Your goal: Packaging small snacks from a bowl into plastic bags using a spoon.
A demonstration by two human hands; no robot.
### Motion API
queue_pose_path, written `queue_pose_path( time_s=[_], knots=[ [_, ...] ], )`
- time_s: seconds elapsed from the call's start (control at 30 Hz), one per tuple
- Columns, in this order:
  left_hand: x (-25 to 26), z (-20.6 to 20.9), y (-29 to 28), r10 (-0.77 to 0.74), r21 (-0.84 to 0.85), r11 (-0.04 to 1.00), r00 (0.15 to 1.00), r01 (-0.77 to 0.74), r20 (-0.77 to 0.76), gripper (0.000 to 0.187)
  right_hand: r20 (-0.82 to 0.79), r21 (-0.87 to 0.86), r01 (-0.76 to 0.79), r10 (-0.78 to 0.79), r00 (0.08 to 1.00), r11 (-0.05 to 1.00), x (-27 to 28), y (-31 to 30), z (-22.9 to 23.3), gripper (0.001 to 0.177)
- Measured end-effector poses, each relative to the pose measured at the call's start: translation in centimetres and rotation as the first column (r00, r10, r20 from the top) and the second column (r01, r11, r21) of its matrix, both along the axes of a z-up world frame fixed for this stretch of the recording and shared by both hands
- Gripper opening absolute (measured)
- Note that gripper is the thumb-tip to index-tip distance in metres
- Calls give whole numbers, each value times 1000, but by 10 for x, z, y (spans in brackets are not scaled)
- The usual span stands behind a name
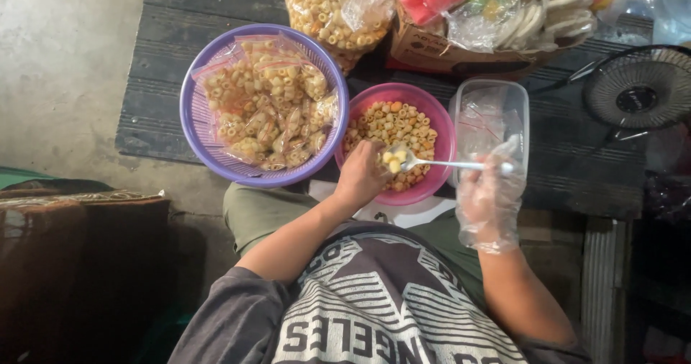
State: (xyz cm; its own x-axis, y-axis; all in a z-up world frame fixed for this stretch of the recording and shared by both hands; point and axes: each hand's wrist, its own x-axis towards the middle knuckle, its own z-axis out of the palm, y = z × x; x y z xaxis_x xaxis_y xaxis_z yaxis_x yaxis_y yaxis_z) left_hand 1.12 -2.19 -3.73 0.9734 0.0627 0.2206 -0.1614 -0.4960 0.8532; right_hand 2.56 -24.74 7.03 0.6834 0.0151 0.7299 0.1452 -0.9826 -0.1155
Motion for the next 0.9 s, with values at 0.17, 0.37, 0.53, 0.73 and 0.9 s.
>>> queue_pose_path(
  time_s=[0.17,0.37,0.53,0.73,0.9],
  knots=[
    [3,-18,-16,-69,84,995,979,54,193,71,-189,12,-25,27,982,1000,-3,12,4,14],
    [1,-4,-15,-76,-39,996,997,76,4,72,-407,42,-64,76,910,997,-14,0,11,15],
    [6,23,0,-98,-162,984,981,71,-166,67,-546,68,-115,133,827,991,-17,-20,21,17],
    [12,45,21,-298,-684,729,897,-7,-326,64,-706,119,-164,199,680,979,-24,44,27,20],
    [21,50,28,-422,-932,348,869,-106,-256,55,-796,169,-191,249,552,967,-30,72,33,23]
  ],
)
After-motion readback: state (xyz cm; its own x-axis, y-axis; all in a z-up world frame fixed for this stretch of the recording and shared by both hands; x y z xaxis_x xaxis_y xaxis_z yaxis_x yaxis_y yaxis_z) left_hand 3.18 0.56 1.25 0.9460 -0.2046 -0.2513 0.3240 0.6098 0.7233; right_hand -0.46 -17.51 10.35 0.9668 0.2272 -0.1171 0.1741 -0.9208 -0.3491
